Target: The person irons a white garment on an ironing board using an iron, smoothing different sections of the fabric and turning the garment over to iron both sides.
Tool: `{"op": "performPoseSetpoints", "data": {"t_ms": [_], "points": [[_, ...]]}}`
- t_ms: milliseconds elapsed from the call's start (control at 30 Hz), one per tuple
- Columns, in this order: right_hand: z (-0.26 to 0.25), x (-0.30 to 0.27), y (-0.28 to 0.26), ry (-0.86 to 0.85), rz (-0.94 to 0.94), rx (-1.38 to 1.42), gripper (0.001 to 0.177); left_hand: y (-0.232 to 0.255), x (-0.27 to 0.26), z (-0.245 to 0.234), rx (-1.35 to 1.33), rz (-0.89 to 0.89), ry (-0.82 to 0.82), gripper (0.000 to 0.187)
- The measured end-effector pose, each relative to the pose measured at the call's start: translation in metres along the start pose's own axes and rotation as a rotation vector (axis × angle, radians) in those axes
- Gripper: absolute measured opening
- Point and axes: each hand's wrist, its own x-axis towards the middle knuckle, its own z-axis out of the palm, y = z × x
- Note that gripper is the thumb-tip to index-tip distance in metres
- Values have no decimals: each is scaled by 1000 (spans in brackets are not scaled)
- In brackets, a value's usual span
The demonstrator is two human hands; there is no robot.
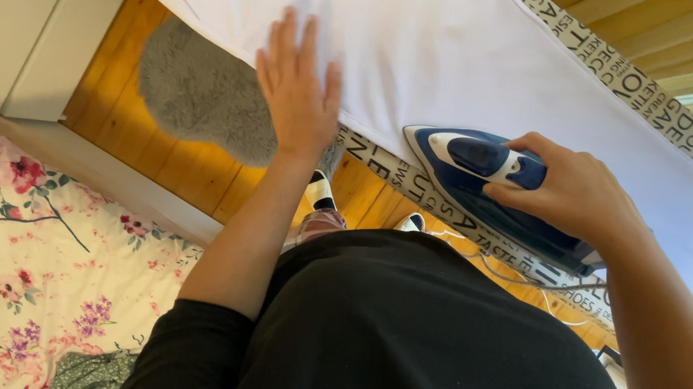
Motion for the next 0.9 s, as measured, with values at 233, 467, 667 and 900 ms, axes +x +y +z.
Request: {"op": "performPoseSetpoints", "data": {"t_ms": [233, 467, 667, 900], "points": [[3, 28, -54, 171, -148, 94, 62, -83, 20, -15, -1187, -1027, 345, 102], [-14, 14, -82, -3, 42, -54, 60, -116, 75, -29, -1005, -963, 520, 51], [3, 9, 9, 17, 137, -43, 58, -120, 94, -43, -1259, -1230, 471, 38], [4, -1, 51, -86, 267, -4, 74, -134, 94, -21, -1379, -1156, 633, 27]]}}
